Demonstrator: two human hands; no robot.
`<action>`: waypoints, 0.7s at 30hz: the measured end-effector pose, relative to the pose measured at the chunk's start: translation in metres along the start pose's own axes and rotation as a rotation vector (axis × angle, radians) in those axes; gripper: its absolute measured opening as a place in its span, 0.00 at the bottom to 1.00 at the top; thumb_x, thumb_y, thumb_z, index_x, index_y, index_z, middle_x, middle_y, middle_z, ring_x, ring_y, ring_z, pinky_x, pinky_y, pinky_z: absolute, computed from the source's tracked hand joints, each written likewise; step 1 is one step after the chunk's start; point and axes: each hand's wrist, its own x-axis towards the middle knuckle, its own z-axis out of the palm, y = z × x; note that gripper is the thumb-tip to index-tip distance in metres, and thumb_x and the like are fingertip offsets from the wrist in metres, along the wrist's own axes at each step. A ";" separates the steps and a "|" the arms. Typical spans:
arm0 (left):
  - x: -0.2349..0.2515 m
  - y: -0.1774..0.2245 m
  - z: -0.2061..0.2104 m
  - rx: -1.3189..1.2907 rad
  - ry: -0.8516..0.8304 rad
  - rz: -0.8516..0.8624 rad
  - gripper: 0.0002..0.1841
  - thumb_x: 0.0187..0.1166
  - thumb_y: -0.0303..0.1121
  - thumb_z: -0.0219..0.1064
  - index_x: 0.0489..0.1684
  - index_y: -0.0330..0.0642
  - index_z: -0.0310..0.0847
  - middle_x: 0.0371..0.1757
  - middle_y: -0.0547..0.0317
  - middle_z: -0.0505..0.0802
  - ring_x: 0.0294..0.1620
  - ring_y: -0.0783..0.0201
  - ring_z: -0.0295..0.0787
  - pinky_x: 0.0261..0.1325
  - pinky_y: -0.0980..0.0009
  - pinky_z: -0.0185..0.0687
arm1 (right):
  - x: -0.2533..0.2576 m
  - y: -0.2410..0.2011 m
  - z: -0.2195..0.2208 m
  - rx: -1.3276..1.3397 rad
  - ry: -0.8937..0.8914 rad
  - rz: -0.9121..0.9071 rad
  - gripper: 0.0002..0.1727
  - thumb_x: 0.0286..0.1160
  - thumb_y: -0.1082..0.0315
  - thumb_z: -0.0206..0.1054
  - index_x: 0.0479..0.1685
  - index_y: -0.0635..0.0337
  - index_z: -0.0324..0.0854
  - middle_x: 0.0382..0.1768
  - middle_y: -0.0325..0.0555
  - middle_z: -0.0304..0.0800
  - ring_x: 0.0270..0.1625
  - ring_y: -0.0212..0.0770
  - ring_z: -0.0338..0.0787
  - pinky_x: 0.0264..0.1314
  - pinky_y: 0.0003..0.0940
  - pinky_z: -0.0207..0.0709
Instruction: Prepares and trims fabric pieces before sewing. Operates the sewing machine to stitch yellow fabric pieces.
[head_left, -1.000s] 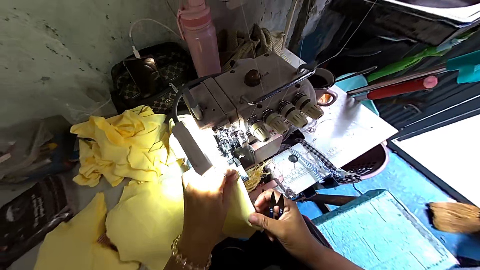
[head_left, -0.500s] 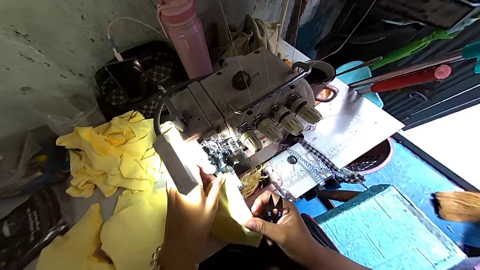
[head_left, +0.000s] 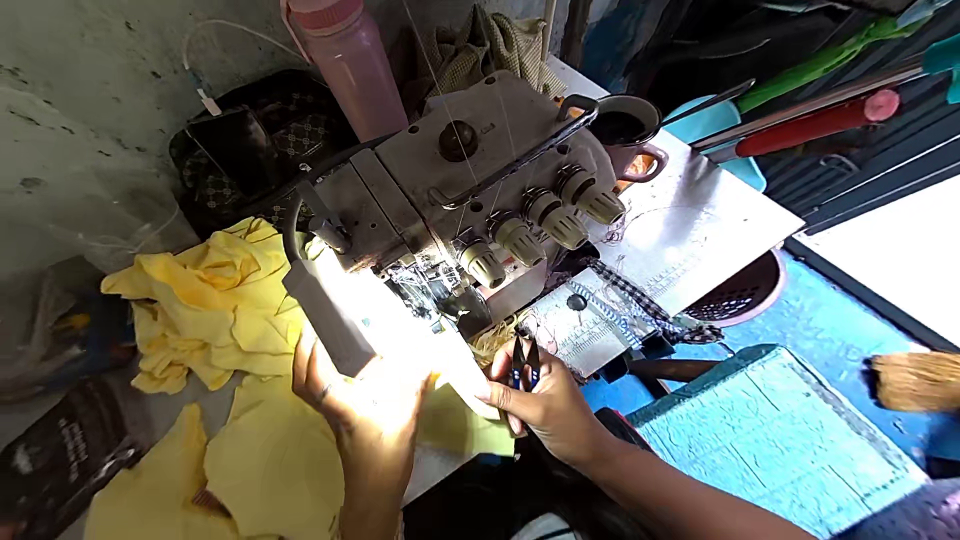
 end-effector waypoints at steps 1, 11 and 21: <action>-0.007 -0.003 -0.002 -0.105 -0.023 -0.130 0.70 0.50 0.50 0.86 0.87 0.20 0.33 0.84 0.27 0.62 0.80 0.67 0.69 0.75 0.78 0.70 | 0.003 -0.001 0.001 0.001 -0.004 0.016 0.15 0.62 0.78 0.78 0.40 0.54 0.78 0.29 0.30 0.86 0.17 0.19 0.79 0.17 0.14 0.75; -0.006 -0.025 -0.105 0.006 -0.233 -0.097 0.29 0.79 0.37 0.67 0.77 0.32 0.69 0.41 0.73 0.88 0.35 0.84 0.82 0.38 0.85 0.78 | -0.015 -0.001 -0.002 0.000 -0.179 0.304 0.02 0.75 0.72 0.71 0.38 0.54 0.85 0.22 0.28 0.86 0.17 0.18 0.77 0.18 0.12 0.68; -0.047 0.005 -0.033 0.216 -0.057 0.375 0.10 0.87 0.48 0.62 0.52 0.61 0.88 0.50 0.66 0.88 0.57 0.67 0.78 0.63 0.62 0.59 | -0.030 0.010 0.002 0.000 -0.057 0.251 0.11 0.63 0.76 0.79 0.36 0.56 0.81 0.23 0.30 0.86 0.18 0.20 0.78 0.21 0.14 0.72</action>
